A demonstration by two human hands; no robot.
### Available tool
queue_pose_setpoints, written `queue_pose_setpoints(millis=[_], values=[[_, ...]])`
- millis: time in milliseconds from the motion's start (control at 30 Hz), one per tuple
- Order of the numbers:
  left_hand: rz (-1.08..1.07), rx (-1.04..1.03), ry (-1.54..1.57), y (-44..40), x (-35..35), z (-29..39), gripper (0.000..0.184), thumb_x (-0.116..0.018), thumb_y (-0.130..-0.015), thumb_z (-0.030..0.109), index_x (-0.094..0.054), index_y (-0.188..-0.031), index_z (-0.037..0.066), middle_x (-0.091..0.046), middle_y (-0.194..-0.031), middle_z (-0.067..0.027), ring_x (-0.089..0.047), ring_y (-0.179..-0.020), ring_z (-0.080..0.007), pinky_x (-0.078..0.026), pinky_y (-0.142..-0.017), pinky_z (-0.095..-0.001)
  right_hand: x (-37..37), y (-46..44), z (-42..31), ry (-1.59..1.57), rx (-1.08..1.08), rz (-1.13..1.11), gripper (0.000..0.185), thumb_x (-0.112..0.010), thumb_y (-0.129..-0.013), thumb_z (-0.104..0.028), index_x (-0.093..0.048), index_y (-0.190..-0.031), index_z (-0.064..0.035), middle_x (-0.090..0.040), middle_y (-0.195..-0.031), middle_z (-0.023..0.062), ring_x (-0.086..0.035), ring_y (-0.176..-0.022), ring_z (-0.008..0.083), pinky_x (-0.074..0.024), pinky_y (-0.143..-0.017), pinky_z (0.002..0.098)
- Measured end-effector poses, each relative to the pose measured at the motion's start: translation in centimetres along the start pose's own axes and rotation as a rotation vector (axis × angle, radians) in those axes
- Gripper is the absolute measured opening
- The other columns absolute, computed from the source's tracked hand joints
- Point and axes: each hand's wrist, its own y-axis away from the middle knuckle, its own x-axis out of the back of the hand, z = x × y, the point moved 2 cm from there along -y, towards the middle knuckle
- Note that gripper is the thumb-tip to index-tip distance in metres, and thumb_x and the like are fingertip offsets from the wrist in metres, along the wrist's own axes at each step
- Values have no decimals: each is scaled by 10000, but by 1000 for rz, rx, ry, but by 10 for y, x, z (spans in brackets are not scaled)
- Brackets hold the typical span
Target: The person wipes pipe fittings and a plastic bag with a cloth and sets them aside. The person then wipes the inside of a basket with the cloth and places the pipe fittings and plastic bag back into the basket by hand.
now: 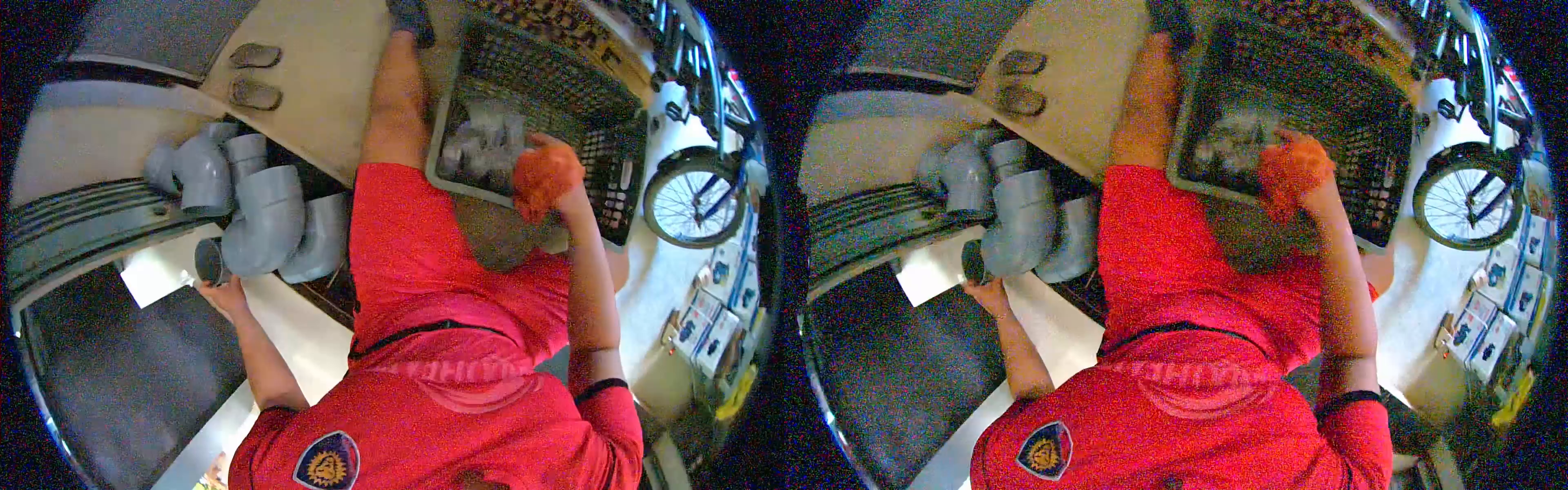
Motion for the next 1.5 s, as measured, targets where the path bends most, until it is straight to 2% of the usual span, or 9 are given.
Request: queue_pose_setpoints(millis=[67, 233, 333, 633, 800, 967, 1133, 1367, 1500], values=[[-31, 68, 185, 8, -12, 2, 815, -837, -716, -10, -272, -1301, 44, -495, -1288, -206, -567, -1129, -322, -473, -1023, -454, -13, -12, 21, 63, 200, -173, 257, -715, -861, -192, -724, -1091, -79, -751, -944, 104, -716, -773, 290, -581, -709, 423], [-41, -93, 484, 10, -30, -25, 843, -772, -765, -36, -241, -1415, 35, -446, -1396, -215, -532, -1225, -335, -424, -1109, -463, -64, -54, 69, 179, -458, -882, 152, -697, -789, -240, -743, -831, -102, -738, -781, 109, -697, -679, 308, -555, -614, 474], [103, -348, 97, 18, 5, 15, 850, -740, -802, -40, -255, -1497, 32, -422, -1455, -225, -493, -1293, -334, -415, -1114, -452, -71, -29, 123, -616, -833, -503, 162, -679, -793, -234, -740, -808, -85, -734, -803, 126, -716, -730, 280, -578, -645, 449], [665, -745, 19, -22, 114, 155, 636, -724, -942, 146, -344, -1414, -45, -462, -1448, -280, -492, -1335, -388, -484, -1046, -491, -60, -27, 156, 404, -440, -140, 335, -708, -833, -337, -736, -1022, -62, -750, -941, 185, -727, -876, 365, -572, -832, 472], [458, -1135, 408, -15, 158, 342, 458, -608, -1012, 230, -472, -1320, -80, -531, -1400, -297, -551, -1290, -405, -469, -1083, -520, -6, -42, 36, 146, -428, -55, 357, -736, -810, -295, -712, -1064, -46, -728, -980, 218, -693, -954, 425, -550, -852, 490], [-81, -1350, 439, 51, 44, 493, 509, -625, -999, 247, -445, -1361, -61, -526, -1414, -272, -560, -1273, -382, -475, -1072, -505, 63, -30, -31, 285, -269, 164, 110, -712, -871, -134, -720, -913, -33, -703, -880, 166, -673, -838, 380, -541, -777, 425], [-390, -1341, 186, 79, -126, 608, 564, -643, -985, 265, -418, -1402, -41, -520, -1428, -248, -569, -1256, -359, -481, -1060, -491, 134, 3, -93, -32, -351, 439, 77, -684, -952, -79, -672, -896, -28, -623, -800, 25, -584, -724, 87, -484, -661, 256], [-502, -1190, -127, 84, -255, 631, 646, -668, -967, 290, -381, -1459, -13, -512, -1447, -213, -582, -1233, -326, -490, -1044, -471, 190, 40, -140, -334, -366, 663, 103, -674, -952, -47, -640, -857, -28, -663, -848, 37, -627, -799, 108, -481, -744, 245], [-345, -1196, 198, 73, -198, 629, 695, -682, -956, 304, -360, -1492, 2, -507, -1458, -194, -589, -1219, -308, -494, -1034, -459, 214, 55, -147, -296, -261, 814, 100, -659, -956, -33, -624, -863, -28, -635, -838, 40, -614, -773, 117, -499, -734, 268]])
